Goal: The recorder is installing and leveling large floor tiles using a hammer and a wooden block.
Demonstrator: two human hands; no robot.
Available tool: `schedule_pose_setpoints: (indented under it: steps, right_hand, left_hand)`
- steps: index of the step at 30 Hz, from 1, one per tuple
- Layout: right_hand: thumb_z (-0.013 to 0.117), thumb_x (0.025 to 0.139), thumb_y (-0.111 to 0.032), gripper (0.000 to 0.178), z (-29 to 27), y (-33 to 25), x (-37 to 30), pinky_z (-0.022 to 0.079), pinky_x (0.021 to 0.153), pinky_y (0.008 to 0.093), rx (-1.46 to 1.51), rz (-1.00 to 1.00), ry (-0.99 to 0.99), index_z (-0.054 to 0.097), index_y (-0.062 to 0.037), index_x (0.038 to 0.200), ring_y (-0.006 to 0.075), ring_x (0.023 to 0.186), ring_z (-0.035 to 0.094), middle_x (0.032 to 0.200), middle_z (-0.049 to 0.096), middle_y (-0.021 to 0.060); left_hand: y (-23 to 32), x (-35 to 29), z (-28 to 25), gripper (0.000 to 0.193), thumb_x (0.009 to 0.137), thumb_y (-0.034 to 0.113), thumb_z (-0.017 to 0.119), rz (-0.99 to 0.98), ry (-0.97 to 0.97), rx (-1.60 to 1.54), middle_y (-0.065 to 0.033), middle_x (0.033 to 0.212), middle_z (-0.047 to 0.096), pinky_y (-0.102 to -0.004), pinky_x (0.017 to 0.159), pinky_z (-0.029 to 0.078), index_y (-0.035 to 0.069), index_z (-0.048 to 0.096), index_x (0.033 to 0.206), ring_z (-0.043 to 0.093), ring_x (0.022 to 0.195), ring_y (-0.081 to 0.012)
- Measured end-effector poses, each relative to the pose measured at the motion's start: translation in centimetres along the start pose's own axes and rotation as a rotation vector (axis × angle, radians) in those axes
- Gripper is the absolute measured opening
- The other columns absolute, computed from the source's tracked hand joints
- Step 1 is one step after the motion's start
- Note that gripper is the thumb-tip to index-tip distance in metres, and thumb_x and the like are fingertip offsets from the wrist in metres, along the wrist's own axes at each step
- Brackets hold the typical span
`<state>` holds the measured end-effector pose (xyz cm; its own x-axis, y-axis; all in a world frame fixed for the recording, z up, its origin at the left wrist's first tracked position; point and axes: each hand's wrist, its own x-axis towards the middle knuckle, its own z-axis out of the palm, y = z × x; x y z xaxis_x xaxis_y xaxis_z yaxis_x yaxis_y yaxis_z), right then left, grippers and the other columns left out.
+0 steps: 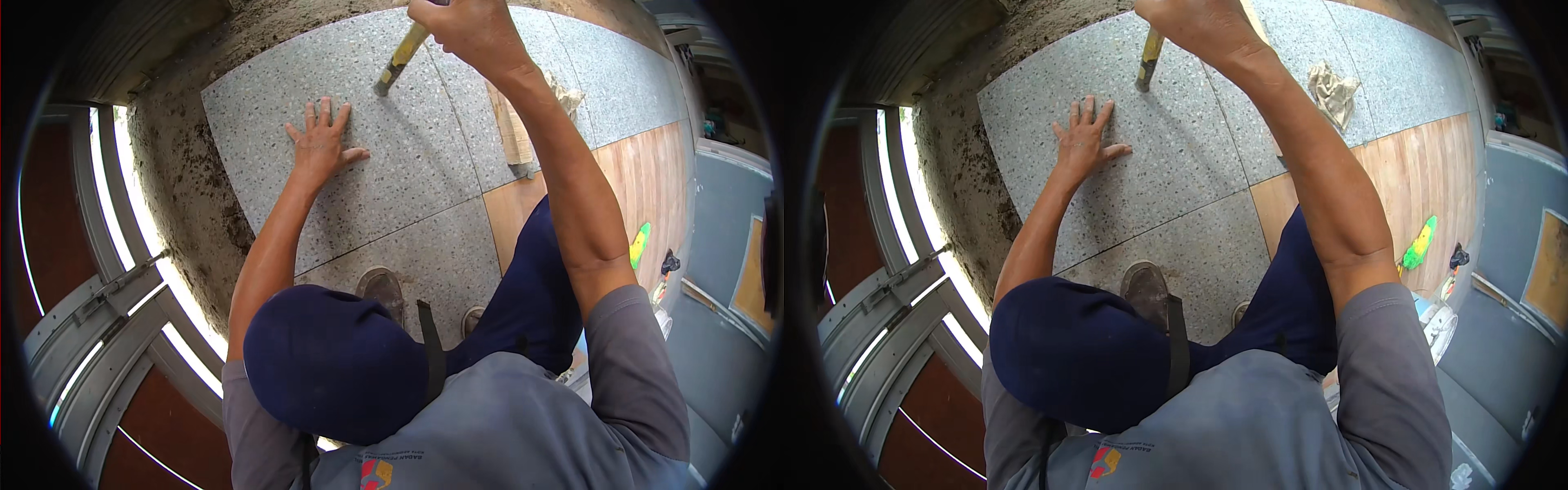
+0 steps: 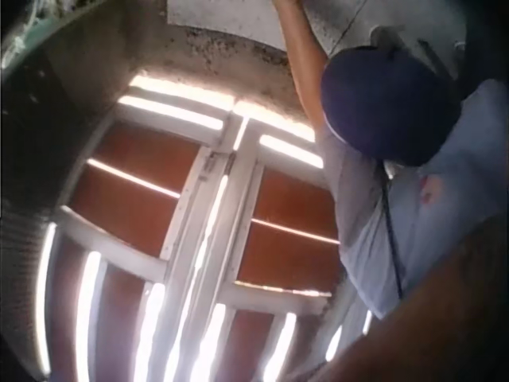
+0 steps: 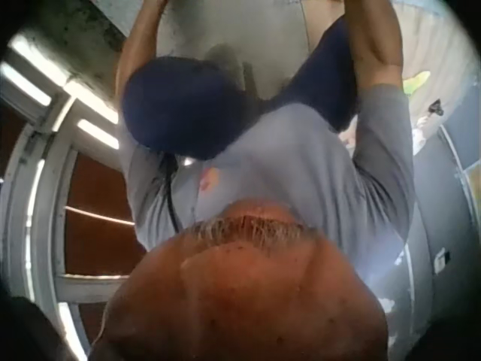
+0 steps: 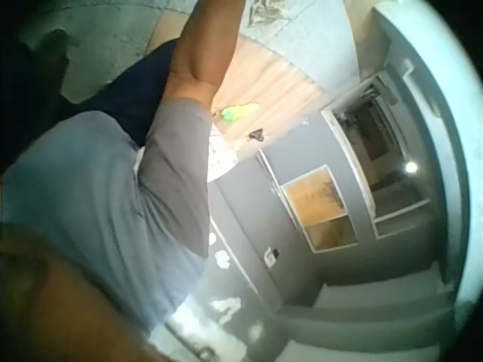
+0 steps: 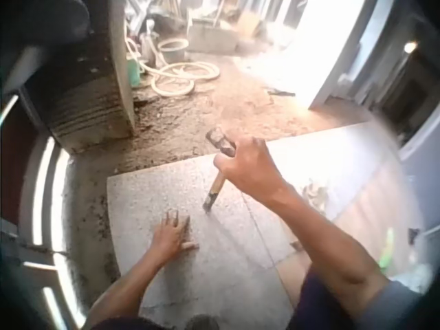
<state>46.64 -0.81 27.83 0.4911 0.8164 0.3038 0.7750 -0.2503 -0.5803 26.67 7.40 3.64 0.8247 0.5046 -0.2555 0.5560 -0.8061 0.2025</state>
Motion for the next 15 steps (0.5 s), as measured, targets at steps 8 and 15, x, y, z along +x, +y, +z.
schedule_pose_setpoints:
  steps: [8,15]
  right_hand:
    - [0.063,0.083,-0.011,0.033,-0.4,0.2,1.7,0.054,0.076,0.0467,0.062,-0.020,0.016,0.067,0.0014,0.112,0.0445,0.085,0.070,0.087,0.069,0.0291]
    - [0.063,0.084,-0.011,0.023,-2.6,-3.2,4.3,0.054,0.069,0.0447,0.134,0.033,0.013,0.066,0.0075,0.096,0.0373,0.070,0.070,0.073,0.066,0.0278]
  left_hand:
    - [0.1,0.2,0.2,0.110,0.069,0.075,0.079,0.003,0.001,-0.004,-0.0120,0.170,0.025,-0.0788,0.114,0.024,0.031,0.035,0.161,0.022,0.156,-0.0413]
    - [0.4,0.2,0.3,0.112,0.068,0.076,0.078,0.005,0.006,0.011,-0.0115,0.170,0.025,-0.0782,0.115,0.024,0.031,0.035,0.161,0.022,0.156,-0.0410]
